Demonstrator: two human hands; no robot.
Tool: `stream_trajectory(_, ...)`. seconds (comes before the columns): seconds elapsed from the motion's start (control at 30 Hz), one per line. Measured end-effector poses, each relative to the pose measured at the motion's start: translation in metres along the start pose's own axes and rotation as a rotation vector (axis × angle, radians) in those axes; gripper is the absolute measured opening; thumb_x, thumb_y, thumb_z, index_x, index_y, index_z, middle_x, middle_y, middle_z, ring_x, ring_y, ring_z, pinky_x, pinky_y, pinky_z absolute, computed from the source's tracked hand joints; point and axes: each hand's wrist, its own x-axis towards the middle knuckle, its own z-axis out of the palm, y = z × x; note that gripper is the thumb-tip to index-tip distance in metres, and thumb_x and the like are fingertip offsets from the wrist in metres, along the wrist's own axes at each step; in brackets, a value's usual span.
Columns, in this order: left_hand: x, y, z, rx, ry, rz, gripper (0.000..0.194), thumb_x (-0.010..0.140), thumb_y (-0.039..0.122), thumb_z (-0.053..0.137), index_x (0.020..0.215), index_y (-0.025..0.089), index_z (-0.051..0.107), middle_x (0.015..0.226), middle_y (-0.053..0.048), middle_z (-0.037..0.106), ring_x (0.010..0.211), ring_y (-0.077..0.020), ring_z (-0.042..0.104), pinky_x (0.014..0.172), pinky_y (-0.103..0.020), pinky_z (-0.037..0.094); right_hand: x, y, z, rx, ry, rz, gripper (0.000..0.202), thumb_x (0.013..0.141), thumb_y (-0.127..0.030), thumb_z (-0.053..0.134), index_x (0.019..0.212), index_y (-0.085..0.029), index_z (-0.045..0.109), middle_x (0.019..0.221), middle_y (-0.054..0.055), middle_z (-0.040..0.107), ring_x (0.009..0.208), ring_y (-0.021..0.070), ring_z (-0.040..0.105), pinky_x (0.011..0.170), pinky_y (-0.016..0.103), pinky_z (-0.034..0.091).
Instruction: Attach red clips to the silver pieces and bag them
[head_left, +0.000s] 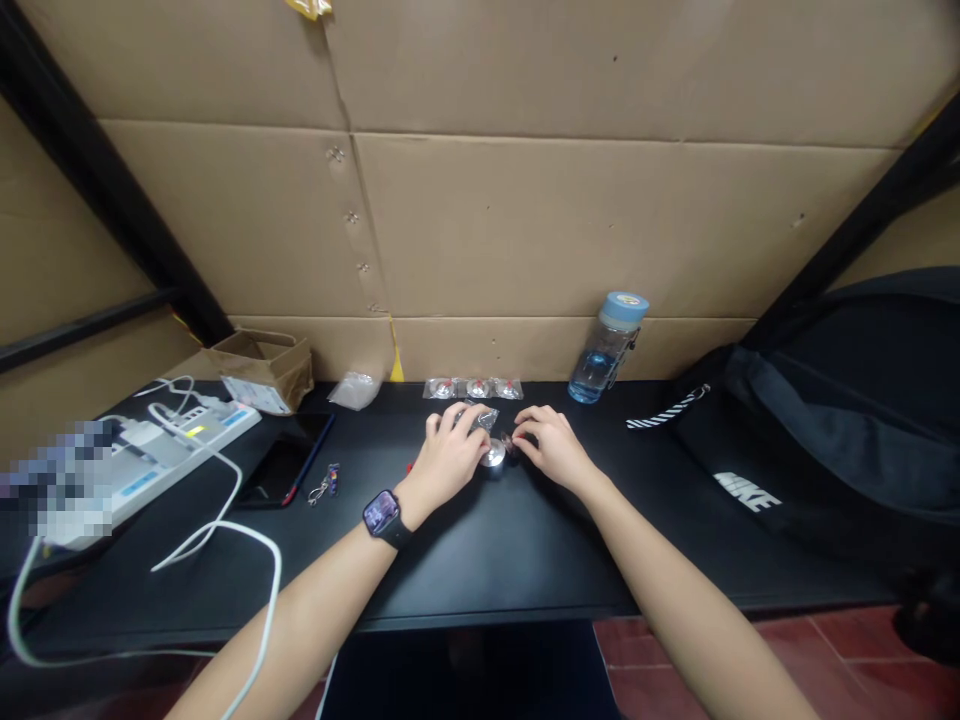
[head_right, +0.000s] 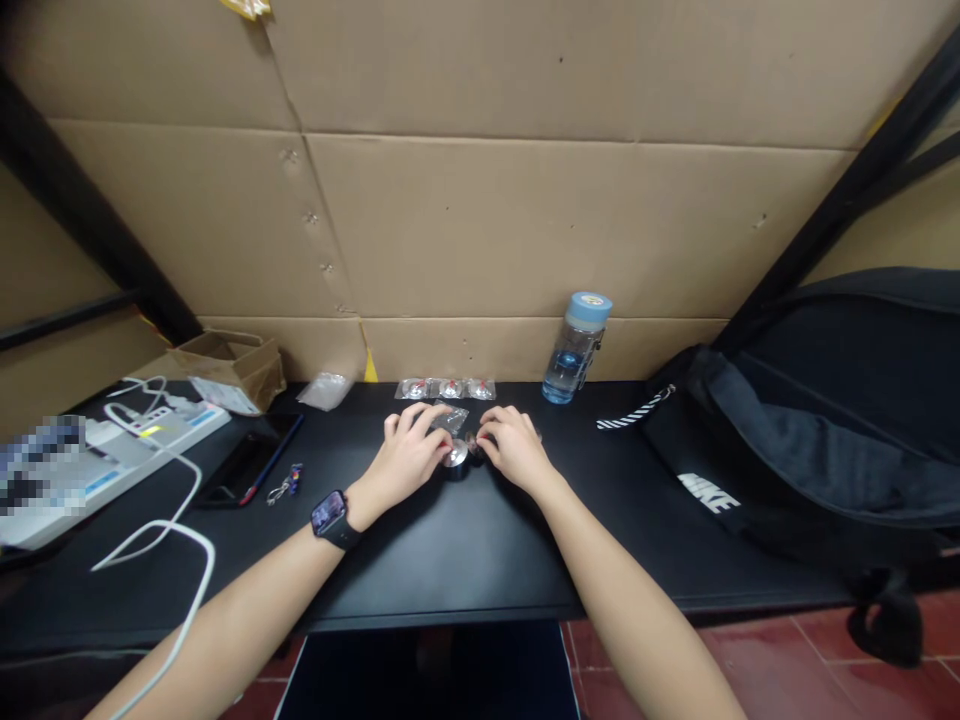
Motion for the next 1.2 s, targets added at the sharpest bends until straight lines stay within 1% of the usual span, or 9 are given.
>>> stream_trajectory(0.1, 0.001, -0.001, -0.008, -0.061, 0.071, -0.073, 0.016, 0.098, 0.026, 0.055, 0.096, 0.025, 0.07, 0.147, -0.008, 0.053, 0.134, -0.034, 0.041, 0.097, -0.054, 0.037, 0.001, 0.002, -0.006, 0.164, 0.112, 0.06, 0.01, 0.091, -0.027, 0.067, 0.085, -0.023, 0.074, 0.11, 0.007, 0.068, 0.102, 0.0244, 0.059, 0.092, 0.044, 0.046)
stream_trajectory(0.2, 0.002, -0.002, -0.011, -0.17, 0.173, -0.187, 0.015, 0.097, 0.029, 0.056, 0.097, 0.027, 0.071, 0.144, -0.008, 0.054, 0.133, -0.0338, 0.04, 0.1, -0.054, 0.036, 0.003, -0.005, -0.007, 0.49, 0.213, 0.127, 0.016, 0.09, -0.037, 0.068, 0.087, -0.023, 0.075, 0.11, 0.009, 0.068, 0.103, 0.0243, 0.064, 0.092, 0.042, 0.05)
stream_trajectory(0.27, 0.002, -0.001, -0.011, -0.222, 0.227, -0.248, 0.015, 0.096, 0.031, 0.058, 0.097, 0.028, 0.072, 0.142, -0.009, 0.055, 0.132, -0.0338, 0.041, 0.101, -0.055, 0.036, 0.004, -0.014, -0.004, 0.717, 0.23, 0.171, 0.02, 0.088, -0.042, 0.071, 0.087, -0.023, 0.076, 0.112, 0.009, 0.069, 0.105, 0.0252, 0.066, 0.09, 0.041, 0.053)
stream_trajectory(0.43, 0.001, 0.001, -0.007, -0.264, 0.26, -0.259, 0.014, 0.096, 0.033, 0.059, 0.096, 0.029, 0.072, 0.138, -0.008, 0.057, 0.131, -0.0324, 0.043, 0.102, -0.053, 0.035, 0.005, -0.035, 0.009, 1.069, 0.187, 0.25, 0.021, 0.082, -0.043, 0.077, 0.088, -0.022, 0.077, 0.12, 0.009, 0.072, 0.11, 0.0264, 0.068, 0.101, 0.044, 0.052)
stream_trajectory(0.67, 0.001, 0.003, -0.004, -0.252, 0.224, -0.239, 0.015, 0.097, 0.034, 0.059, 0.098, 0.028, 0.072, 0.137, -0.008, 0.057, 0.13, -0.0313, 0.042, 0.102, -0.051, 0.035, 0.004, -0.045, 0.011, 1.352, 0.057, 0.392, 0.021, 0.081, -0.039, 0.079, 0.089, -0.022, 0.069, 0.116, 0.005, 0.073, 0.098, 0.0217, 0.072, 0.083, 0.039, 0.062)
stream_trajectory(0.83, 0.001, 0.002, -0.003, -0.241, 0.211, -0.214, 0.015, 0.096, 0.036, 0.06, 0.097, 0.029, 0.073, 0.135, -0.008, 0.059, 0.129, -0.0319, 0.043, 0.101, -0.051, 0.035, 0.003, -0.045, 0.007, 1.425, 0.009, 0.406, 0.033, 0.081, -0.035, 0.08, 0.111, -0.027, 0.07, 0.118, 0.005, 0.071, 0.103, 0.0209, 0.069, 0.083, 0.038, 0.064)
stream_trajectory(1.0, 0.001, 0.001, -0.004, -0.246, 0.189, -0.186, 0.013, 0.095, 0.035, 0.062, 0.097, 0.029, 0.074, 0.13, -0.008, 0.063, 0.129, -0.0317, 0.044, 0.1, -0.05, 0.033, 0.001, -0.044, 0.005, 1.419, -0.04, 0.411, 0.035, 0.079, -0.033, 0.081, 0.113, -0.026, 0.073, 0.119, 0.006, 0.07, 0.104, 0.0224, 0.069, 0.091, 0.043, 0.062)
stream_trajectory(1.1, 0.001, -0.001, -0.009, -0.27, 0.151, -0.172, 0.02, 0.097, 0.039, 0.059, 0.11, 0.027, 0.069, 0.13, -0.009, 0.064, 0.126, -0.029, 0.05, 0.098, -0.045, 0.034, 0.0, -0.042, 0.006, 1.382, -0.05, 0.382, 0.041, 0.074, -0.03, 0.086, 0.113, -0.026, 0.072, 0.125, 0.005, 0.067, 0.102, 0.0217, 0.069, 0.089, 0.043, 0.063)
stream_trajectory(1.2, 0.0, -0.011, -0.012, -0.265, 0.129, -0.215, 0.031, 0.102, 0.04, 0.049, 0.126, 0.024, 0.058, 0.135, -0.01, 0.062, 0.126, -0.0257, 0.054, 0.097, -0.041, 0.033, 0.0, -0.037, 0.006, 1.303, -0.033, 0.36, 0.043, 0.071, -0.032, 0.087, 0.111, -0.024, 0.071, 0.127, 0.006, 0.067, 0.101, 0.0217, 0.068, 0.085, 0.043, 0.064)
